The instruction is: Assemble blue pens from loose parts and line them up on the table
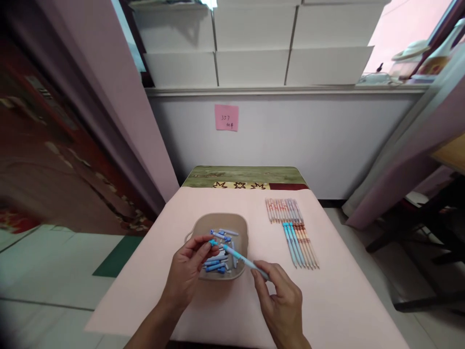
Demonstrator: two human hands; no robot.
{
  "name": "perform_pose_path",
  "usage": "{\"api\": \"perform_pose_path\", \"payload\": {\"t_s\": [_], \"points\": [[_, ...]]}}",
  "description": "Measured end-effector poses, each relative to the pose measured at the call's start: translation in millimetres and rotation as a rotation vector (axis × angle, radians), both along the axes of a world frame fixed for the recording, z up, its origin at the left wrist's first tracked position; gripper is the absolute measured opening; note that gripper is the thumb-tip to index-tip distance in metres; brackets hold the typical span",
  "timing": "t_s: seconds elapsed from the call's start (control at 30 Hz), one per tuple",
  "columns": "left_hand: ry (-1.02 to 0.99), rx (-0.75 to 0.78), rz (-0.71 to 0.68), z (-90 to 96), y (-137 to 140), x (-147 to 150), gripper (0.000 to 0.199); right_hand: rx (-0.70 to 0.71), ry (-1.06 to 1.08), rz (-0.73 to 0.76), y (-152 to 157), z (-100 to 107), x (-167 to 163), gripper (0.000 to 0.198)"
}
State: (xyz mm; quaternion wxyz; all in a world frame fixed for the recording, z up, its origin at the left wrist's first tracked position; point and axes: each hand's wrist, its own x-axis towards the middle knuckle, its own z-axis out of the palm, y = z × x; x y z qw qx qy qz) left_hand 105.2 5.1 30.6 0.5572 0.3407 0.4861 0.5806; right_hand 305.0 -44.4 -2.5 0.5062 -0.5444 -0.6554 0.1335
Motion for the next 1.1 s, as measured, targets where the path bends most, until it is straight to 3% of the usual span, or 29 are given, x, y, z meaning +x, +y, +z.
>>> {"api": "perform_pose_path", "payload": {"t_s": [0.33, 0.6, 0.77, 1.1], "points": [[0.11, 0.078, -0.044, 1.0, -20.6, -20.7, 0.022, -0.025, -0.001, 0.047, -18.9, -3.3, -20.4, 0.016], [0.187, 0.109, -0.164, -3.5, -25.8, -37.2, 0.019, -0.095, -0.082, 0.126, -20.1, -6.5, -27.4, 0.015], [0.187, 0.11, -0.175, -10.3, -25.9, -37.3, 0.021, -0.147, -0.191, 0.136, -19.4, -8.4, -35.0, 0.016], [0.218, 0.103, -0.167, -17.3, -21.1, -36.5, 0.025, -0.118, -0.131, 0.103, -25.2, -16.4, -51.1, 0.01]]}}
